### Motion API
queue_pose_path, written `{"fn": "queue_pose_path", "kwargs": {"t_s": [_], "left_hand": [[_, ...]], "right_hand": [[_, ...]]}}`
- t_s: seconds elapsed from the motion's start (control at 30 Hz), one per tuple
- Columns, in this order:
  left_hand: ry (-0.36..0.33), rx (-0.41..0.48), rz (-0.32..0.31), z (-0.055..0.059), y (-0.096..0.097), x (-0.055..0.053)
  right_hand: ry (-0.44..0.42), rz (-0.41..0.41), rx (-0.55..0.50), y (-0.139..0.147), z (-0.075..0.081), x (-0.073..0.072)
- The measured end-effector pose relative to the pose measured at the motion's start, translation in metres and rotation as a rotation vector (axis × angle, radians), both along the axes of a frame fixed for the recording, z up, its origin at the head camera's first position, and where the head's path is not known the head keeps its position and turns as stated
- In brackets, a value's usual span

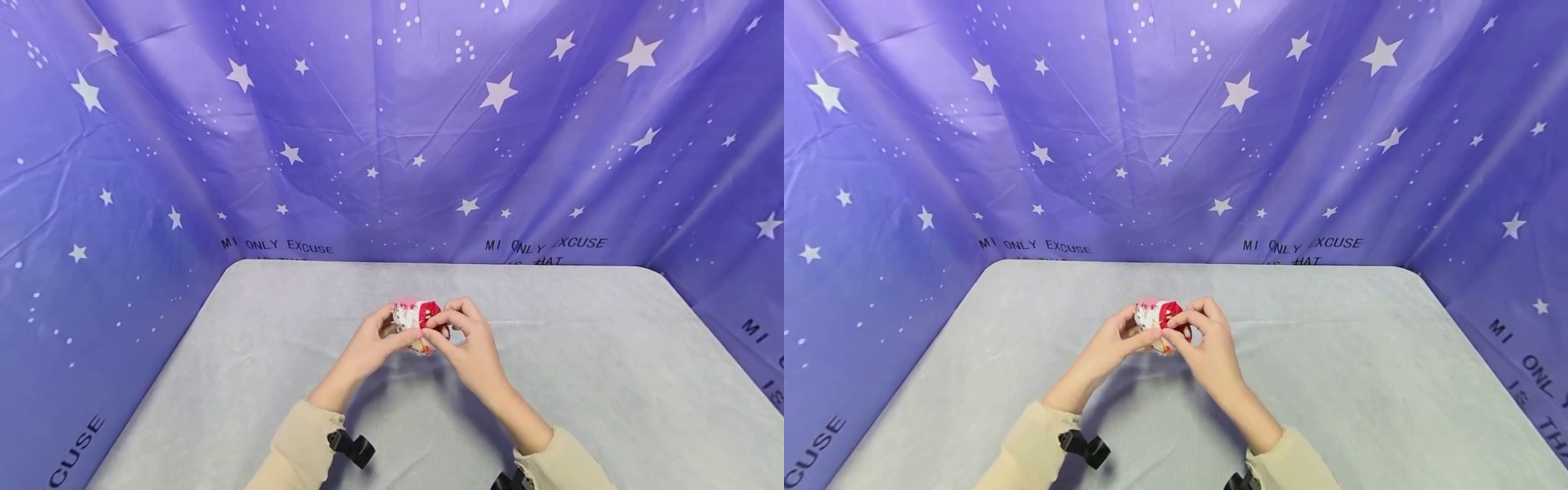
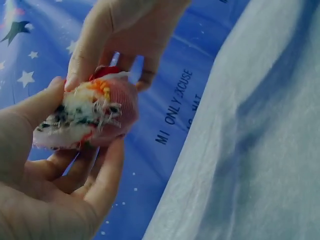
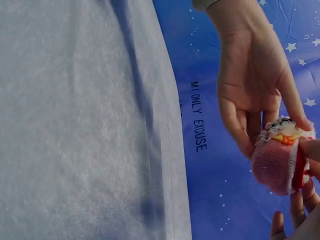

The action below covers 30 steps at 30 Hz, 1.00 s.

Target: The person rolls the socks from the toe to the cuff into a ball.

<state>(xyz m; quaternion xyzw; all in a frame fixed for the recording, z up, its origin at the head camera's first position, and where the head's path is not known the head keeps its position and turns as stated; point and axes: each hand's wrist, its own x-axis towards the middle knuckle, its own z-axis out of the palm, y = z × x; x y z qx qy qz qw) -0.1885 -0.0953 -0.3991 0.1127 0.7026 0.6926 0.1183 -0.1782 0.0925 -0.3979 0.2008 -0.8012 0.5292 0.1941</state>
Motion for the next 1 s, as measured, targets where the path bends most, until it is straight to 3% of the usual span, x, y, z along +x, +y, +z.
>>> {"fn": "queue_pose_path", "kwargs": {"t_s": [0.1, 0.27, 0.43, 0.53, 0.67, 0.8, 1.0], "left_hand": [[0.015, -0.045, 0.031, -0.001, -0.002, 0.0], [0.051, -0.074, 0.151, 0.0, 0.003, 0.001], [0.137, -0.065, 0.215, 0.005, 0.01, 0.004], [0.183, -0.083, 0.182, 0.007, 0.012, 0.005], [0.19, -0.115, 0.096, 0.008, 0.014, 0.006], [0.17, -0.138, 0.031, 0.007, 0.016, 0.007], [0.137, -0.052, 0.043, 0.003, 0.016, 0.009]], "right_hand": [[-0.012, 0.001, -0.01, 0.001, 0.001, 0.002], [0.026, -0.001, -0.019, 0.002, 0.005, 0.005], [0.07, 0.001, -0.099, 0.005, 0.006, 0.006], [0.028, -0.007, -0.134, 0.007, 0.006, 0.008], [-0.165, -0.004, -0.151, 0.009, 0.007, 0.011], [-0.34, -0.022, -0.236, 0.011, 0.01, 0.011], [-0.335, -0.083, -0.325, 0.018, 0.01, 0.011]]}}
